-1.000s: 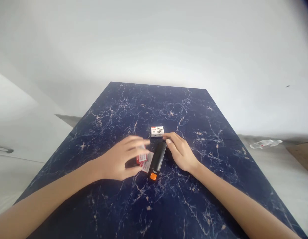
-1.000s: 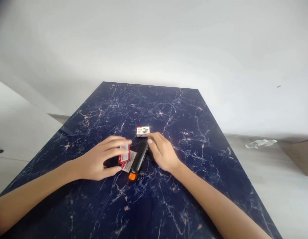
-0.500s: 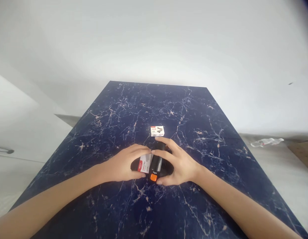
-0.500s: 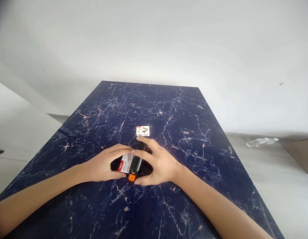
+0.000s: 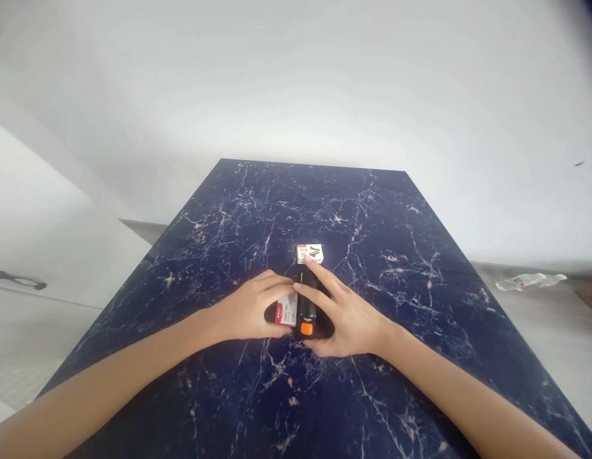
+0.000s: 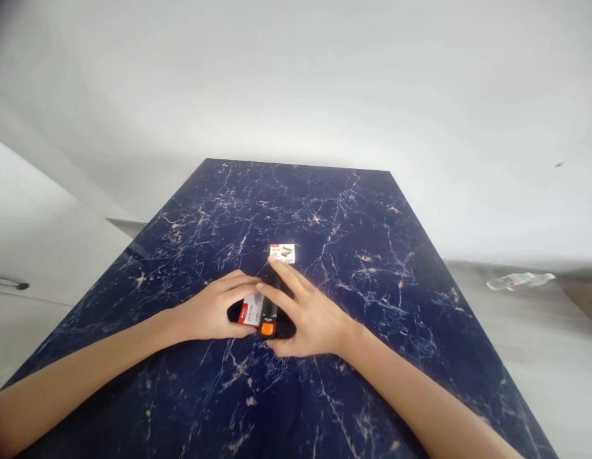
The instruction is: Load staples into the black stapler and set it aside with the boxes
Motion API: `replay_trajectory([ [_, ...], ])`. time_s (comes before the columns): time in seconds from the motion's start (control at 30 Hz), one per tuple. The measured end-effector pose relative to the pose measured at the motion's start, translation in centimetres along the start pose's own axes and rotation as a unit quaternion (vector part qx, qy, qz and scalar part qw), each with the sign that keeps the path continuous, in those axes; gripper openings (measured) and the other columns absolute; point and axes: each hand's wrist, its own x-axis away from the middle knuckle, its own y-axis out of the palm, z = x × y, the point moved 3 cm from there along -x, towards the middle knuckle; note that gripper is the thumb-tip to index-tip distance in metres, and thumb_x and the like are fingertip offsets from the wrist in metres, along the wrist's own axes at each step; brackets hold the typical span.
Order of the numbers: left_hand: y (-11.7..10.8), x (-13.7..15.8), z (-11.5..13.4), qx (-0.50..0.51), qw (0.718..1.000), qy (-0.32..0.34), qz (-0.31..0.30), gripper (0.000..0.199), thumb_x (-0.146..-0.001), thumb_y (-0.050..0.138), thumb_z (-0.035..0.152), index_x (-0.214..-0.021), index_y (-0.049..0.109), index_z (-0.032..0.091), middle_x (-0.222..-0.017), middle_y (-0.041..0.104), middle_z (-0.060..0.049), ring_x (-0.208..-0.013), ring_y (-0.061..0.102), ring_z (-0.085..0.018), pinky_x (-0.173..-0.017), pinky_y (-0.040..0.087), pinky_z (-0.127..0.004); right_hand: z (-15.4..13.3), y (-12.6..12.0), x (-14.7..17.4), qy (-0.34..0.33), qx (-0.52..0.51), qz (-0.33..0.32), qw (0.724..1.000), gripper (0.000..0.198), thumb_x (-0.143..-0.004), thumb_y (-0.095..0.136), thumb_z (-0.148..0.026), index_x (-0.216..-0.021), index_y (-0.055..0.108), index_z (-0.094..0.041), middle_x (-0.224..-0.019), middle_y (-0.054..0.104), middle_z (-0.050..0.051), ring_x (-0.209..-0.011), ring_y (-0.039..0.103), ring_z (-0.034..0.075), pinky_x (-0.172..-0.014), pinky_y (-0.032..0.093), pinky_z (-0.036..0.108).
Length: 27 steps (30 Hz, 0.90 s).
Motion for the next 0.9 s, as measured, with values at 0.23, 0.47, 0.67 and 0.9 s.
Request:
replay_trajectory([
  [0.23,-0.6,-0.4,0.1,0.032,0.999,0.022,0.02,0.061,-0.083,0.079,0.049,-0.134,0.057,0.023,-0.133,0.062,-0.012,-0.123,0.058,-0.033,-0.105,0.05,-0.053,0.0,-0.2,-0.2,0.026,-0.015,-0.018,0.999,0.09,-0.08,0.075,-0.037,-0.159,0.034,-0.02,-0.173,0.007,0.022,-0.15,0.038,0.046,-0.097,0.06,0.056],
  [0.47,-2.1,-5.6,-3.9,0.055,0.98,-0.058,0.183,0.035,-0.103,0.053,0.037,-0.135,0.062,0.025,-0.152,0.054,-0.009,-0.142,0.049,-0.029,-0.12,0.037,-0.054,0.2,-0.2,-0.2,0.022,-0.027,-0.009,0.999,0.088,-0.08,0.077,-0.044,-0.156,0.04,-0.019,-0.171,0.013,0.023,-0.15,0.037,0.046,-0.1,0.058,0.059],
  [0.67,-1.4,-9.6,-5.3,0.025,0.996,-0.037,0.073,0.034,-0.101,0.055,0.038,-0.125,0.073,0.024,-0.123,0.073,-0.007,-0.116,0.063,-0.027,-0.107,0.046,-0.05,0.2,-0.5,-0.2,0.035,-0.04,-0.023,0.998,0.089,-0.079,0.08,-0.045,-0.155,0.042,-0.02,-0.172,0.012,0.022,-0.15,0.037,0.045,-0.103,0.057,0.057],
  [0.9,-1.5,-8.7,-5.5,0.005,0.989,-0.077,0.13,0.043,-0.095,0.063,0.036,-0.136,0.065,0.023,-0.115,0.07,-0.007,-0.109,0.062,-0.026,-0.103,0.048,-0.047,0.3,-0.4,-0.3,0.022,-0.041,-0.009,0.999,0.088,-0.08,0.078,-0.05,-0.154,0.042,-0.019,-0.172,0.015,0.022,-0.151,0.036,0.044,-0.106,0.053,0.06],
])
